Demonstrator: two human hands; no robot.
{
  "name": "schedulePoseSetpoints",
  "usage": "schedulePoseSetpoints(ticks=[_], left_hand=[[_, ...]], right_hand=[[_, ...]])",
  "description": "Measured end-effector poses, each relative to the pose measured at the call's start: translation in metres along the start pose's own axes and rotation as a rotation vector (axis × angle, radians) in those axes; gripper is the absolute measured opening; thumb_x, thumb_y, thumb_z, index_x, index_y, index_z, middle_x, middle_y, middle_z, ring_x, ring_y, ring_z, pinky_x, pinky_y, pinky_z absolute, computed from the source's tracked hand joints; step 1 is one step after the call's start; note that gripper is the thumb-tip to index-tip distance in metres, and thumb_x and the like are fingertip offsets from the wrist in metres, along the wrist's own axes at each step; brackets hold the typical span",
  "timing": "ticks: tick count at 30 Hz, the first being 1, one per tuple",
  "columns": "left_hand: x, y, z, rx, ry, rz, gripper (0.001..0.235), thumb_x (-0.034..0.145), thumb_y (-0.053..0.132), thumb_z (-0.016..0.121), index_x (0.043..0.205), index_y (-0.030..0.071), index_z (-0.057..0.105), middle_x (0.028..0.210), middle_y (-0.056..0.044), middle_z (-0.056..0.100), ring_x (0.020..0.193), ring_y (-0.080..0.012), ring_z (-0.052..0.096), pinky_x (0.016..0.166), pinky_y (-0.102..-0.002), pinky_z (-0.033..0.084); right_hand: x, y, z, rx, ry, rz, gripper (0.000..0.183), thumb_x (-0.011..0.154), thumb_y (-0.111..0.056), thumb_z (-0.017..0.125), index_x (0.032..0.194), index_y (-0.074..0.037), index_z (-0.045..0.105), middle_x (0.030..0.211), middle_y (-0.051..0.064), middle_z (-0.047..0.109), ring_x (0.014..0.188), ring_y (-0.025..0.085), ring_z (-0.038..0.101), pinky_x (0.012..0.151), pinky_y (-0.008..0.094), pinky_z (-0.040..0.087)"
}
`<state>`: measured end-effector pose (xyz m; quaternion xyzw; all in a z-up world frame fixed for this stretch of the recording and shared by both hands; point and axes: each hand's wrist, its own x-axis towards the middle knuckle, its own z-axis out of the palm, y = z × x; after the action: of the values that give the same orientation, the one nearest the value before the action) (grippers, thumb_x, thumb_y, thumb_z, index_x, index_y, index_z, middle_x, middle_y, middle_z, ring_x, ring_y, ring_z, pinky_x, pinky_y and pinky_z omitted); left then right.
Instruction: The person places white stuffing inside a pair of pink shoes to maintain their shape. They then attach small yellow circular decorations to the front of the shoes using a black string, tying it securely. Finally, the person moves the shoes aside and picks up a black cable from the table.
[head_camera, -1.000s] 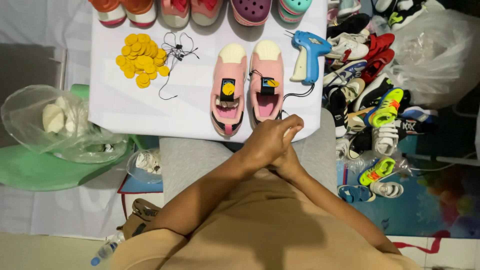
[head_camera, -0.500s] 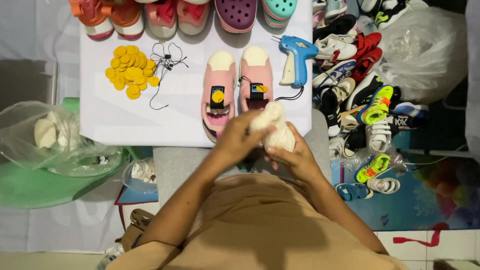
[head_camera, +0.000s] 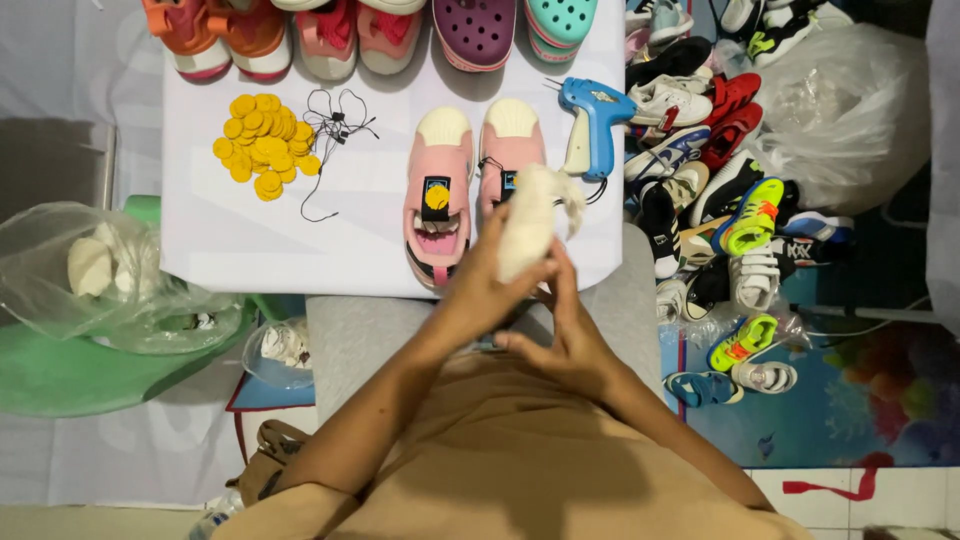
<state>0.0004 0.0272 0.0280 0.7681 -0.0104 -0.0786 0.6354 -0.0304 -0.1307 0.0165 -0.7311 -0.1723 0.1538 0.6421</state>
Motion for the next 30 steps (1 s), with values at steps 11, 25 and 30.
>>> schedulePoseSetpoints(ticks=[11,25,30], left_hand=[[-0.004,-0.014,-0.031,-0.036,-0.192,-0.028,0.077,0.071,0.031,0.089,0.141,0.02,0.059,0.112,-0.015,0.071,0.103,-0.026,0.066,0.09,-0.042,0.053],[-0.02,0.041,-0.029,0.286,-0.606,0.011,0.076,0.08,0.041,0.081,0.142,0.009,0.049,0.119,-0.032,0.067,0.114,-0.0506,0.065,0.098,-0.062,0.051],[-0.015,0.031,-0.023,0.294,-0.651,0.024,0.061,0.083,0.043,0.074,0.118,-0.004,0.056,0.102,-0.035,0.068,0.103,-0.0567,0.065,0.086,-0.065,0.051]], right_hand=[[-0.006,-0.024,-0.072,-0.239,0.373,-0.167,0.027,0.085,-0.001,0.079,0.111,0.001,0.072,0.082,0.01,0.067,0.073,0.019,0.062,0.073,0.032,0.053],[0.0,-0.001,-0.051,-0.618,0.159,-0.198,0.033,0.095,-0.039,0.068,0.114,-0.012,0.068,0.094,0.009,0.07,0.085,0.034,0.071,0.075,0.041,0.055],[0.009,-0.001,-0.042,-0.681,0.076,-0.401,0.031,0.099,-0.047,0.057,0.101,-0.018,0.069,0.082,0.001,0.069,0.068,0.026,0.068,0.066,0.035,0.053]])
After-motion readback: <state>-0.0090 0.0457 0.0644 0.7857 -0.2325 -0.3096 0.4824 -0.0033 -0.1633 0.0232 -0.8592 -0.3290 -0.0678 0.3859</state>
